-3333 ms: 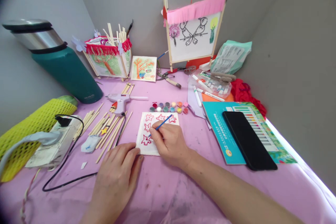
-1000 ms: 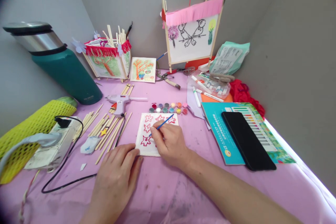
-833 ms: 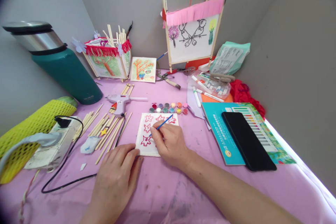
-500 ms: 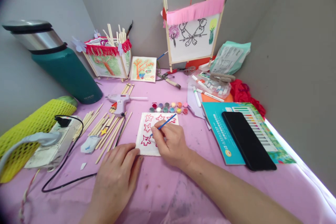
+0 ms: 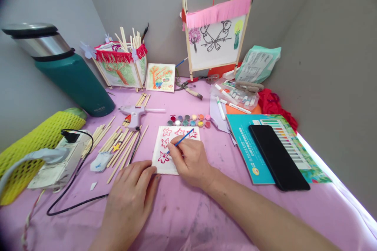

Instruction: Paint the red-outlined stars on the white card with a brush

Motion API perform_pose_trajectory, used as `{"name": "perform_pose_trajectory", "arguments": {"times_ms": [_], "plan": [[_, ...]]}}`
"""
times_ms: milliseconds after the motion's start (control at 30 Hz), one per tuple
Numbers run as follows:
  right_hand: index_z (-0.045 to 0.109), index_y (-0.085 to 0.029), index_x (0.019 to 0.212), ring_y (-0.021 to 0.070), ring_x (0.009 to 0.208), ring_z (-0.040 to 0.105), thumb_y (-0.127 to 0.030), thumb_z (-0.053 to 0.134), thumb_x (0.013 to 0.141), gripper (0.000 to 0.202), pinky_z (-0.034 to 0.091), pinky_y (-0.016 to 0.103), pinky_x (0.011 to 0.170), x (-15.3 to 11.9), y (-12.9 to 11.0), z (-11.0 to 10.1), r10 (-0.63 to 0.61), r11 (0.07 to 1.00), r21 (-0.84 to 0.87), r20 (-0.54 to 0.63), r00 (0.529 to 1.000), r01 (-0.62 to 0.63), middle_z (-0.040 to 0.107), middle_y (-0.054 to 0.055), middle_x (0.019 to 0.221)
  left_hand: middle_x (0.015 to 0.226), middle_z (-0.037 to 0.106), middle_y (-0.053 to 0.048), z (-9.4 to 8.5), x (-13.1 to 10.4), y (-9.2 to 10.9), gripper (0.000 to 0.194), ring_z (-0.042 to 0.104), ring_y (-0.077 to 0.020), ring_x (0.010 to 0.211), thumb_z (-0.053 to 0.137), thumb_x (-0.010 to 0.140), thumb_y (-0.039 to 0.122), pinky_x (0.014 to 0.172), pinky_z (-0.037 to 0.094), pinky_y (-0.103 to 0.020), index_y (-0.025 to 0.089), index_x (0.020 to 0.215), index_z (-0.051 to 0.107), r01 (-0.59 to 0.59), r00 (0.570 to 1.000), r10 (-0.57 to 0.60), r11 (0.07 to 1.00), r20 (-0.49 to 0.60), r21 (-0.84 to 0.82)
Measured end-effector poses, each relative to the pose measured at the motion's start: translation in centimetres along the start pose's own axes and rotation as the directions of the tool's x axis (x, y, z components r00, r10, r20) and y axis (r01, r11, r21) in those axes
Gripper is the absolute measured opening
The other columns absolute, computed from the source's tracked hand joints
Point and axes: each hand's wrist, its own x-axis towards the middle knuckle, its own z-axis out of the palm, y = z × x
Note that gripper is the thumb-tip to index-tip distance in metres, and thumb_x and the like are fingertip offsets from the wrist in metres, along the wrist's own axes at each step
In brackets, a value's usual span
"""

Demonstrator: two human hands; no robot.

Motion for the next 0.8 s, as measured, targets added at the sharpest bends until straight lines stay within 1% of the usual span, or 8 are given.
{"name": "perform_pose_trajectory", "arguments": {"times_ms": [200, 367, 600, 800], "plan": [[0.055, -0.018, 0.073, 0.0118, 0.062, 0.060, -0.018, 0.046, 0.092, 0.022, 0.044, 0.024, 0.059, -0.15, 0.01, 0.04, -0.009, 1.000, 0.008, 0.022, 1.000, 0.009, 0.064, 0.003, 0.070, 0.100, 0.059, -0.009, -0.06, -0.05, 0.00, 0.014, 0.052, -0.0241, 0.093, 0.054, 0.085, 0.016, 0.081, 0.044, -0.043, 0.015, 0.098, 0.056, -0.002, 1.000, 0.002, 1.000, -0.002, -0.014], [0.057, -0.018, 0.075, 0.0116, 0.061, 0.060, -0.018, 0.045, 0.092, 0.020, 0.044, 0.024, 0.059, -0.19, 0.08, -0.05, 0.004, 1.000, 0.007, -0.001, 1.000, -0.004, 0.064, 0.002, 0.070, 0.101, 0.059, -0.009, -0.04, -0.05, 0.00, 0.014, 0.052, -0.0243, 0.093, 0.054, 0.085, 0.016, 0.082, 0.043, -0.044, 0.015, 0.099, 0.056, 0.000, 1.000, 0.000, 1.000, 0.002, 0.000], [0.054, -0.019, 0.069, 0.0117, 0.062, 0.061, -0.019, 0.045, 0.092, 0.025, 0.044, 0.024, 0.058, -0.01, 0.03, 0.11, -0.018, 1.000, 0.002, 0.023, 1.000, 0.018, 0.064, 0.002, 0.070, 0.101, 0.059, -0.009, 0.04, -0.07, 0.04, 0.013, 0.052, -0.0240, 0.093, 0.054, 0.085, 0.016, 0.082, 0.043, -0.043, 0.016, 0.098, 0.056, 0.005, 1.000, -0.005, 1.000, 0.006, -0.006], [0.057, -0.019, 0.072, 0.0114, 0.060, 0.060, -0.019, 0.044, 0.092, 0.024, 0.045, 0.023, 0.057, -0.03, 0.06, 0.07, 0.017, 1.000, 0.004, 0.004, 1.000, -0.017, 0.064, 0.002, 0.069, 0.101, 0.058, -0.009, -0.04, -0.12, 0.00, 0.014, 0.052, -0.0238, 0.094, 0.054, 0.085, 0.016, 0.083, 0.043, -0.043, 0.016, 0.098, 0.056, 0.006, 1.000, -0.006, 1.000, 0.003, -0.006]]}}
